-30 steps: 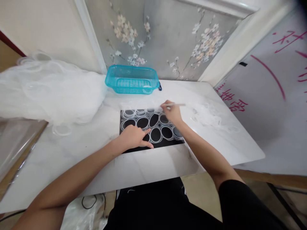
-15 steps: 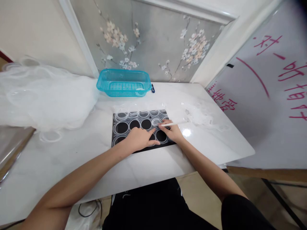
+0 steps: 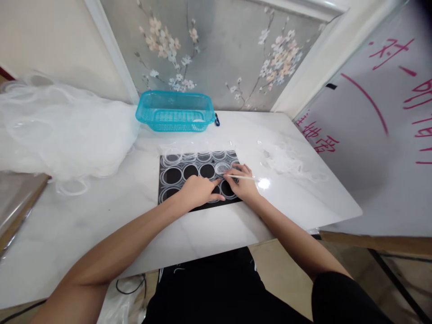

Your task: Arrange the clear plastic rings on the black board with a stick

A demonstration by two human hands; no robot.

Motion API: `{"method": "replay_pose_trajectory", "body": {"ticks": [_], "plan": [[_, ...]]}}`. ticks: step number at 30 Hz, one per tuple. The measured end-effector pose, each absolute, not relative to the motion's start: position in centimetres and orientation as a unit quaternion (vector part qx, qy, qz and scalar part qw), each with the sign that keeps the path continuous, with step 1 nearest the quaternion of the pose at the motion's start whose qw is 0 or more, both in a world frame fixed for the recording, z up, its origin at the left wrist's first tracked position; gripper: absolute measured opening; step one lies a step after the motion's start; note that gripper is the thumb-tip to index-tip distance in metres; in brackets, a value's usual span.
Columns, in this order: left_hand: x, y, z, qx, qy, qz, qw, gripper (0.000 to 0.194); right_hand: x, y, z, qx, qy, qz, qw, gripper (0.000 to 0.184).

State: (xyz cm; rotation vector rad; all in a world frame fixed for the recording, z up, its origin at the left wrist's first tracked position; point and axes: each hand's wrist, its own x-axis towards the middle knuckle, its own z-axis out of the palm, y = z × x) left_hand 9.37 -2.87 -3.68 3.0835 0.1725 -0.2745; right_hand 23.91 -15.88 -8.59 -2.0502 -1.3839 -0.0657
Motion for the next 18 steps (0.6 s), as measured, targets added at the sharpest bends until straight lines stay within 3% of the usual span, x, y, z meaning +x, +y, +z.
{"method": "replay_pose_trajectory", "body": {"ticks": [4,8,11,14,16,18], "plan": [[9.3,-2.7,-4.0,0.995,0.046,-0.083,0.018,0.081,22.3,-16.8,-7.9,-0.745,-0.637,-0.098,0.172,0.013],[9.3,-2.6,-4.0,0.995,0.038,-0.084,0.026,0.087,23.3,-16.0,-6.8,-0.729,-0.665,-0.096,0.127,0.014],[9.5,-2.7,-3.7,0.994,0.038,-0.092,0.038,0.089,27.1,-13.8,-5.5,-0.777,-0.591,-0.120,0.182,0.017],[9.4,-2.8,-3.2,0.993,0.045,-0.102,0.040,0.090,31.7,-12.3,-3.7,-0.869,-0.361,-0.181,0.285,0.020],[9.2,-2.9,-2.8,0.992,0.047,-0.107,0.042,0.088,33.6,-12.7,-3.1,-0.893,-0.266,-0.172,0.321,0.021],[9.1,-3.0,-2.5,0.992,0.047,-0.103,0.046,0.086,33.7,-14.1,-3.3,-0.884,-0.283,-0.131,0.348,0.020]]}}
